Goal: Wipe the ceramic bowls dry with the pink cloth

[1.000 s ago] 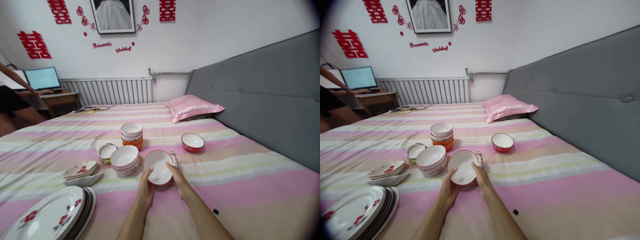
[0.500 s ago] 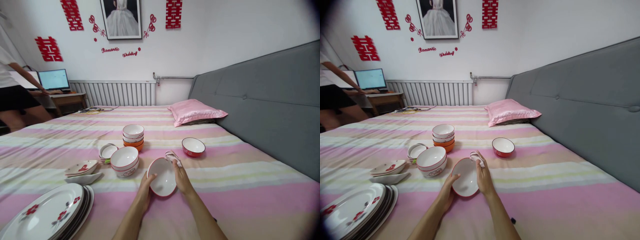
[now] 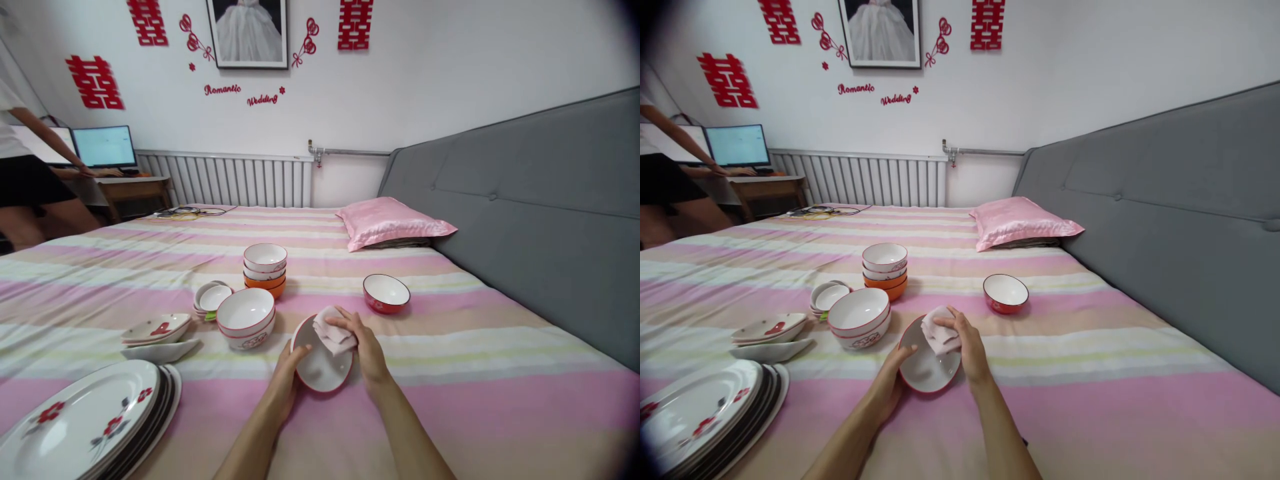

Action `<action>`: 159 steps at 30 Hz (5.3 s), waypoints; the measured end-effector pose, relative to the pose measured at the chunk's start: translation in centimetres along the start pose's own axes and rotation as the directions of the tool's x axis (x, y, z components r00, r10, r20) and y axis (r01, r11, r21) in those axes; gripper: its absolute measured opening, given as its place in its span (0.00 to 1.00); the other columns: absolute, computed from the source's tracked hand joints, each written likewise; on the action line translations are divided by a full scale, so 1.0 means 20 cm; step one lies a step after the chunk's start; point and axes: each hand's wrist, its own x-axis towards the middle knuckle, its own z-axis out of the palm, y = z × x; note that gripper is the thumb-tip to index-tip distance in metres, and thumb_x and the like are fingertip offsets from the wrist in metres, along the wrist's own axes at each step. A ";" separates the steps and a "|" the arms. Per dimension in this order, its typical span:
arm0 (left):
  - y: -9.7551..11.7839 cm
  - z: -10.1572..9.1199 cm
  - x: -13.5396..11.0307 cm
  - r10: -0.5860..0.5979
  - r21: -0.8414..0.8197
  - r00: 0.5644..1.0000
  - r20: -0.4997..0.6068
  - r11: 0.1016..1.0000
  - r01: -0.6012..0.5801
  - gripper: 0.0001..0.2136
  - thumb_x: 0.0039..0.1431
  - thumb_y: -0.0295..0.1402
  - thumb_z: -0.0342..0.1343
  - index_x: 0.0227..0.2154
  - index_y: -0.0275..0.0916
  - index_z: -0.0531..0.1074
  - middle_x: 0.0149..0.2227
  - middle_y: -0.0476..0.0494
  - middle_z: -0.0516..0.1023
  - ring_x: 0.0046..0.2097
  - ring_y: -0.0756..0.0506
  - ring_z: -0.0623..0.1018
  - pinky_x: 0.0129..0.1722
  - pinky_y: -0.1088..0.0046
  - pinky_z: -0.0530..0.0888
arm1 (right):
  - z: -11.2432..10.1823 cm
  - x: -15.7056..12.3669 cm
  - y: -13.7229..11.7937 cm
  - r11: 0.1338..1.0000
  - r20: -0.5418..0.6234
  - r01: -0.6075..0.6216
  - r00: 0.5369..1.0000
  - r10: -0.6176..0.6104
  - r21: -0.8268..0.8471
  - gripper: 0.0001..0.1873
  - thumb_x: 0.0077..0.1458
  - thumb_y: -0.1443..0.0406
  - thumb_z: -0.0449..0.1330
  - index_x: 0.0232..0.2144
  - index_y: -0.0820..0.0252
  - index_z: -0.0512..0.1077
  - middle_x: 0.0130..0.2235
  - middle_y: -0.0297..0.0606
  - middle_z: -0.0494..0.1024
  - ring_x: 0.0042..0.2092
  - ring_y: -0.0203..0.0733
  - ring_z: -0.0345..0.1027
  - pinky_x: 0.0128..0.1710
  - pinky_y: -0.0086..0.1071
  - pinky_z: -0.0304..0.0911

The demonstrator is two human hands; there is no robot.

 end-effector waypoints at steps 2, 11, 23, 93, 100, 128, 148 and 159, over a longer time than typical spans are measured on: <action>0.00 0.00 0.00 0.005 0.013 1.000 -0.004 1.000 -0.005 0.22 0.49 0.30 0.60 0.49 0.38 0.71 0.44 0.39 0.80 0.45 0.39 0.78 0.43 0.67 0.73 | 0.01 0.02 0.02 0.994 -0.068 0.083 0.994 -0.088 -0.076 0.20 0.51 0.50 0.59 0.36 0.59 0.75 0.55 0.47 0.71 0.56 0.50 0.64 0.52 0.38 0.61; -0.09 -0.07 0.05 0.155 0.078 0.986 0.056 0.984 -0.159 0.23 0.42 0.27 0.61 0.46 0.38 0.73 0.45 0.41 0.79 0.48 0.39 0.74 0.45 0.71 0.70 | -0.02 0.01 0.05 0.871 -0.065 0.138 0.980 -0.190 -0.471 0.21 0.47 0.65 0.60 0.46 0.55 0.69 0.44 0.40 0.78 0.46 0.49 0.71 0.48 0.41 0.63; -0.08 -0.07 0.07 0.046 0.026 0.998 -0.044 0.999 -0.045 0.23 0.44 0.29 0.60 0.47 0.37 0.72 0.38 0.42 0.80 0.40 0.40 0.78 0.37 0.71 0.73 | 0.00 0.03 0.04 0.902 -0.105 0.065 0.987 -0.120 -0.427 0.16 0.49 0.63 0.56 0.43 0.54 0.74 0.38 0.35 0.80 0.39 0.47 0.73 0.40 0.34 0.65; 0.10 -0.13 0.00 0.164 0.529 0.900 0.404 0.761 -0.375 0.37 0.37 0.30 0.54 0.57 0.37 0.60 0.51 0.40 0.72 0.48 0.35 0.72 0.48 0.62 0.69 | 0.05 0.00 0.01 0.960 -0.097 -0.022 0.995 -0.005 -0.278 0.22 0.39 0.71 0.55 0.39 0.58 0.76 0.37 0.35 0.80 0.38 0.44 0.73 0.35 0.31 0.67; 0.09 -0.16 0.01 0.057 0.384 0.885 0.463 0.887 -0.258 0.35 0.46 0.42 0.62 0.58 0.38 0.61 0.55 0.37 0.69 0.53 0.33 0.70 0.50 0.61 0.68 | 0.04 -0.01 -0.02 0.913 -0.035 -0.030 0.999 0.018 -0.406 0.21 0.37 0.72 0.55 0.36 0.57 0.78 0.35 0.34 0.81 0.39 0.45 0.74 0.38 0.31 0.66; 0.02 -0.11 0.00 0.480 0.448 0.863 0.156 0.744 -0.495 0.44 0.41 0.39 0.66 0.60 0.35 0.50 0.58 0.29 0.64 0.58 0.34 0.67 0.56 0.56 0.66 | 0.16 -0.05 0.06 0.973 -0.095 -0.231 0.969 0.228 -0.024 0.23 0.50 0.56 0.59 0.47 0.61 0.68 0.44 0.42 0.78 0.46 0.47 0.73 0.44 0.38 0.68; 0.08 -0.13 -0.03 0.073 0.454 0.887 0.456 0.838 -0.303 0.39 0.36 0.24 0.58 0.57 0.37 0.58 0.51 0.39 0.71 0.50 0.38 0.72 0.48 0.62 0.70 | -0.04 -0.03 -0.07 0.537 0.139 0.235 0.967 -0.213 -0.810 0.15 0.57 0.63 0.52 0.47 0.54 0.65 0.40 0.36 0.78 0.39 0.46 0.72 0.36 0.33 0.61; 0.09 -0.17 -0.01 -0.052 0.476 0.833 0.551 0.840 -0.262 0.40 0.36 0.28 0.62 0.58 0.38 0.60 0.50 0.40 0.72 0.48 0.37 0.71 0.47 0.61 0.70 | 0.00 -0.06 -0.08 0.500 0.229 0.345 0.932 -0.280 -0.794 0.17 0.52 0.68 0.54 0.45 0.50 0.69 0.45 0.33 0.79 0.42 0.44 0.73 0.39 0.31 0.62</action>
